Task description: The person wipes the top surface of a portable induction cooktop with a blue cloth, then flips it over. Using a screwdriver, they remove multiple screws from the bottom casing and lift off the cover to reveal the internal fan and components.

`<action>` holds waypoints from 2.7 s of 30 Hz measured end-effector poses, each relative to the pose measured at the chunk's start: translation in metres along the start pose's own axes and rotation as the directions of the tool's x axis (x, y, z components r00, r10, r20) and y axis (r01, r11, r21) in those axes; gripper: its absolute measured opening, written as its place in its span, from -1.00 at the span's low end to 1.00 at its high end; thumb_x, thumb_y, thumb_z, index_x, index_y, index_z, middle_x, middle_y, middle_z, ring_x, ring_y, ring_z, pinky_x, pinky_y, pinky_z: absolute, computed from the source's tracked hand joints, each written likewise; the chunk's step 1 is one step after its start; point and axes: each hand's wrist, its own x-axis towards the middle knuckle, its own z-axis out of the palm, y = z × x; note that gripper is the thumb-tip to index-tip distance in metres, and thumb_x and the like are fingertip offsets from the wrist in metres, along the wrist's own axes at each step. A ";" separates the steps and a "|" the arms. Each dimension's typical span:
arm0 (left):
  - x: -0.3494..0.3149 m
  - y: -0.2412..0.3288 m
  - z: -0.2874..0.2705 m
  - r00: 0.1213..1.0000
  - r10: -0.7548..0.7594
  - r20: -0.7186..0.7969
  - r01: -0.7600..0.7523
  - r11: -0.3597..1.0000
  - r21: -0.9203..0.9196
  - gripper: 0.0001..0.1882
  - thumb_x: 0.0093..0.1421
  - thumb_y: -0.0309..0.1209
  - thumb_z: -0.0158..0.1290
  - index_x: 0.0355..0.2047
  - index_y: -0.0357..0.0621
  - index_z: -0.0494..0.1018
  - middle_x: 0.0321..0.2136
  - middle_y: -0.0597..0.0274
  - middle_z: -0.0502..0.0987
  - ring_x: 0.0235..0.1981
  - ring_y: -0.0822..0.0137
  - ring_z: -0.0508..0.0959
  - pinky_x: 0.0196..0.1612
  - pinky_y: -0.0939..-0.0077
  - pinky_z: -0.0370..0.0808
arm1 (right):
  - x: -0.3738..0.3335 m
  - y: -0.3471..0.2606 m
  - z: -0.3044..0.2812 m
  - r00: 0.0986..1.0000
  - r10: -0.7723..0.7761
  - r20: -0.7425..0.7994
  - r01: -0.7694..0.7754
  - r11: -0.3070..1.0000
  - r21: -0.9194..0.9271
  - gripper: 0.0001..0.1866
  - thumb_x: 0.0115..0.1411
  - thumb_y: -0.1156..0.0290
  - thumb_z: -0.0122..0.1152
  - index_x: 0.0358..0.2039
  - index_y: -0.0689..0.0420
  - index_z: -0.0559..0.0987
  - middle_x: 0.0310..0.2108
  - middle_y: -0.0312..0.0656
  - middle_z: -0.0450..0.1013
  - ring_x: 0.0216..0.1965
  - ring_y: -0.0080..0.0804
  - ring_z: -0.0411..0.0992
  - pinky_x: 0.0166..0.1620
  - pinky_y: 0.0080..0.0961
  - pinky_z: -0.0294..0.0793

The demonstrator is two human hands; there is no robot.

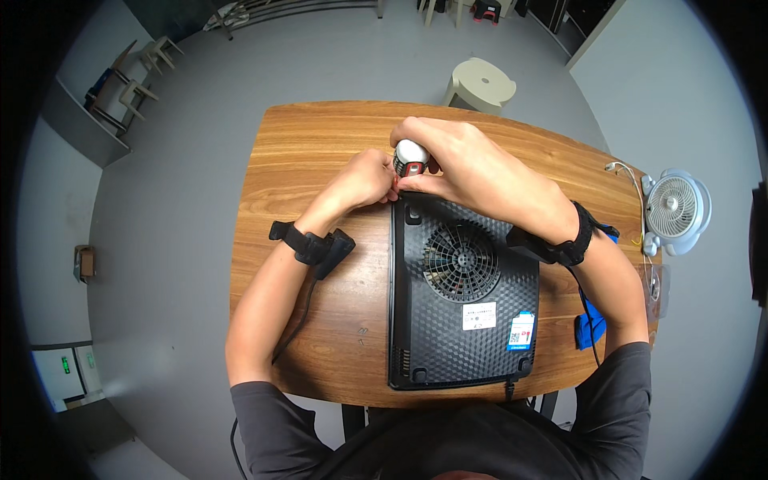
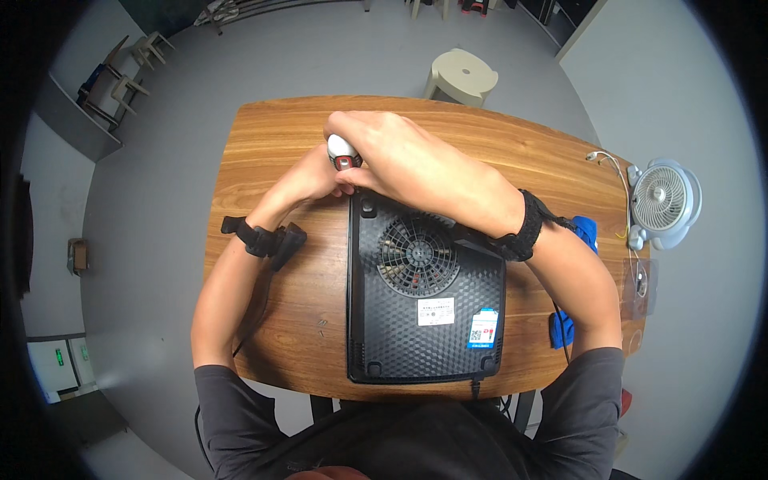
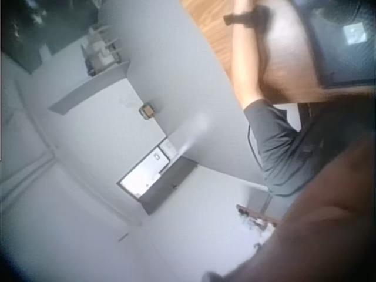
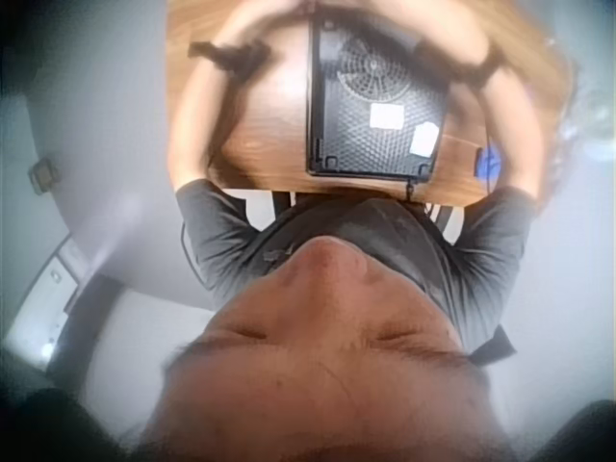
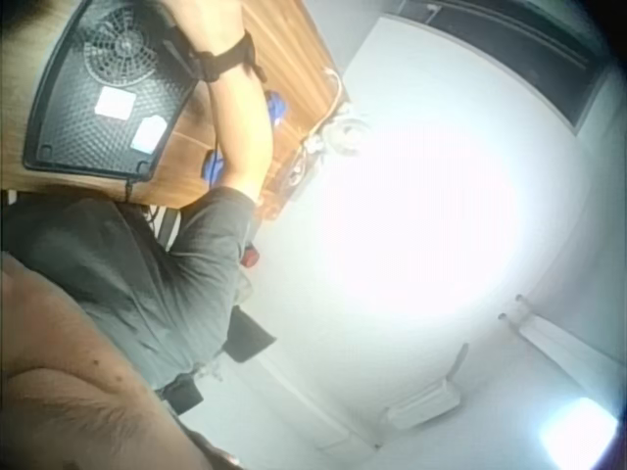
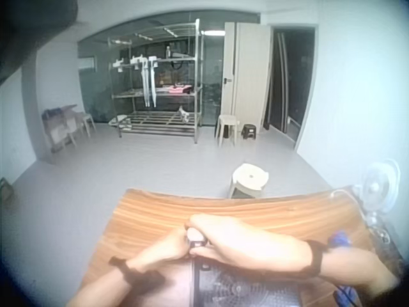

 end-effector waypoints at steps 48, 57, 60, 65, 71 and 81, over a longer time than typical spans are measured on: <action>-0.019 0.011 -0.004 0.999 -0.003 0.034 0.001 0.999 0.050 -0.78 0.40 -0.43 0.01 -0.21 -0.35 0.57 -0.35 0.14 0.68 -0.35 0.39 0.70 -0.29 0.47 0.61 | -0.004 0.008 -0.001 0.999 0.038 0.005 -0.038 0.999 0.014 -0.63 0.21 0.36 0.42 -0.18 0.29 0.42 -0.28 0.09 0.56 -0.20 0.10 0.59 -0.20 -0.12 0.56; -0.021 0.018 -0.003 0.999 0.036 0.008 -0.037 0.993 0.116 -0.74 0.37 -0.44 -0.03 -0.29 -0.35 0.62 -0.42 0.11 0.70 -0.45 0.36 0.70 -0.27 0.40 0.62 | -0.006 0.014 0.000 0.999 0.054 0.006 -0.055 0.998 0.030 -0.49 0.11 0.24 0.52 -0.13 0.25 0.43 -0.32 0.06 0.54 -0.28 0.09 0.54 -0.24 -0.15 0.52; -0.024 0.023 -0.004 0.999 0.039 0.006 -0.040 0.986 0.160 -0.73 0.36 -0.44 -0.02 -0.33 -0.34 0.63 -0.44 0.12 0.69 -0.46 0.37 0.69 -0.28 0.39 0.62 | -0.006 0.012 0.001 1.000 0.002 -0.009 -0.002 0.999 -0.047 -0.55 0.15 0.27 0.48 -0.20 0.25 0.40 -0.33 0.07 0.54 -0.26 0.12 0.56 -0.23 -0.13 0.55; -0.020 0.018 -0.006 0.998 0.055 0.022 -0.058 0.982 0.179 -0.73 0.35 -0.42 -0.01 -0.36 -0.32 0.63 -0.47 0.13 0.68 -0.48 0.37 0.69 -0.29 0.38 0.60 | -0.005 0.006 0.006 0.994 0.109 0.021 -0.102 0.972 -0.209 -0.54 0.18 0.20 0.45 -0.23 0.24 0.37 -0.30 0.11 0.52 -0.23 0.16 0.56 -0.20 -0.08 0.57; -0.014 0.010 -0.002 0.997 0.083 0.001 -0.082 0.991 0.106 -0.71 0.37 -0.43 -0.03 -0.39 -0.33 0.61 -0.49 0.14 0.67 -0.50 0.37 0.65 -0.31 0.40 0.60 | -0.002 0.001 -0.003 0.988 0.061 0.141 -0.028 0.974 -0.226 -0.59 0.17 0.27 0.44 -0.18 0.22 0.41 -0.31 0.07 0.51 -0.27 0.14 0.56 -0.24 -0.04 0.55; -0.019 0.024 -0.006 0.998 0.049 0.046 -0.058 0.978 0.199 -0.75 0.36 -0.43 0.01 -0.34 -0.35 0.62 -0.46 0.14 0.67 -0.48 0.39 0.65 -0.31 0.42 0.61 | 0.005 -0.013 -0.012 0.937 0.286 0.200 -0.192 0.900 -0.391 -0.70 0.19 0.37 0.40 -0.16 0.20 0.51 -0.22 0.04 0.47 -0.24 0.10 0.55 -0.22 -0.10 0.58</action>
